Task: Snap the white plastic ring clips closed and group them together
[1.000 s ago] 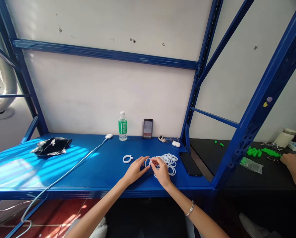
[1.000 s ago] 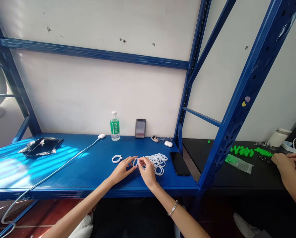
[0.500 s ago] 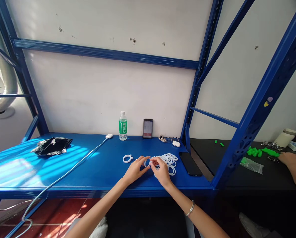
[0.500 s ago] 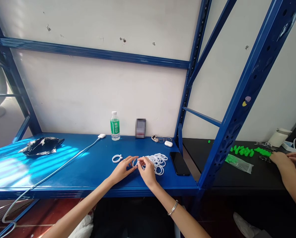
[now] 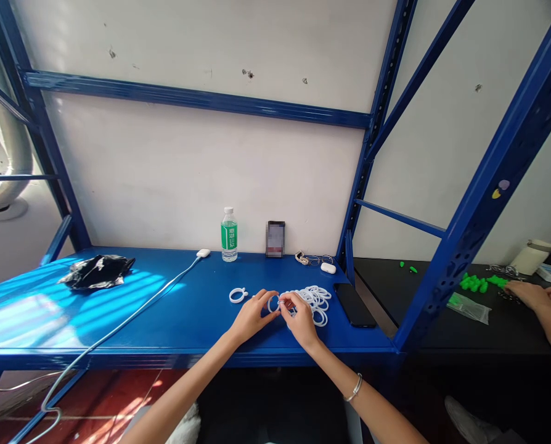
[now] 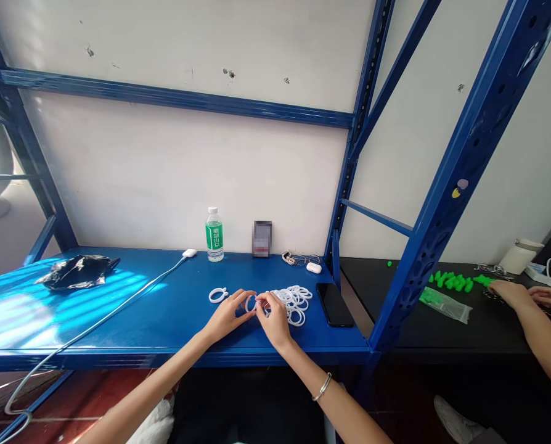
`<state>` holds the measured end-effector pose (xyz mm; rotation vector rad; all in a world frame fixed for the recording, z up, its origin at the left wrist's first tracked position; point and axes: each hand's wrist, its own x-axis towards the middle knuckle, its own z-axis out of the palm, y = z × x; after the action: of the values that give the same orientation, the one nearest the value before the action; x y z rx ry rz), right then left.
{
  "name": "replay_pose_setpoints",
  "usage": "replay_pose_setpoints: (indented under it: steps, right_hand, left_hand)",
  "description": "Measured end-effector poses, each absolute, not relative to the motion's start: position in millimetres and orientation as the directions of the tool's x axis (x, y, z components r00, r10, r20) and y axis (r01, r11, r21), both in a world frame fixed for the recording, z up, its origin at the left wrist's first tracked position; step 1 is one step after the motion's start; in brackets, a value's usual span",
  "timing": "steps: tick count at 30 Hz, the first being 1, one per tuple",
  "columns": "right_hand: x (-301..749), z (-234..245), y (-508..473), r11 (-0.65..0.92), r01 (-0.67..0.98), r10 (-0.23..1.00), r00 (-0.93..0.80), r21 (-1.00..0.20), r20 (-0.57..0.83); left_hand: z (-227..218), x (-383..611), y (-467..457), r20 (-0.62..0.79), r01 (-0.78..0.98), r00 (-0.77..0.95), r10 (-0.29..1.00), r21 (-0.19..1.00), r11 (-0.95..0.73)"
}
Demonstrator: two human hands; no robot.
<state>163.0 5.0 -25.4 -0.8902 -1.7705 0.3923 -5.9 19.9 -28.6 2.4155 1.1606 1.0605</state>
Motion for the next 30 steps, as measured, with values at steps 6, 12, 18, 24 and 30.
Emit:
replay_pose_setpoints:
  steps: [6,12,18,24,30]
  right_hand:
    - [162.9,-25.6,5.4,0.672,0.381,0.725,-0.164,-0.634,0.669]
    - [162.9,-23.8,4.8,0.675,0.393,0.721,-0.167,-0.625,0.673]
    - [162.8,-22.5,3.5,0.684,0.387,0.713,-0.174,-0.619,0.679]
    - [163.1,-25.7,5.5,0.675,0.386,0.719,-0.156,-0.628,0.677]
    - [162.6,-23.5,4.1,0.676,0.387,0.716,-0.142,-0.627,0.684]
  left_hand:
    - [-30.0,-6.2,20.9,0.500,0.586,0.404,0.766,0.501,-0.637]
    - [-29.3,-5.9,20.1,0.496,0.586,0.404,0.769,0.505,-0.633]
    - [-27.6,-5.6,19.0,0.484,0.587,0.401,0.778,0.516,-0.624]
    - [-26.8,-5.3,17.9,0.487,0.577,0.409,0.771,0.517,-0.633]
    - [-25.7,-4.8,16.6,0.499,0.549,0.429,0.753,0.518,-0.656]
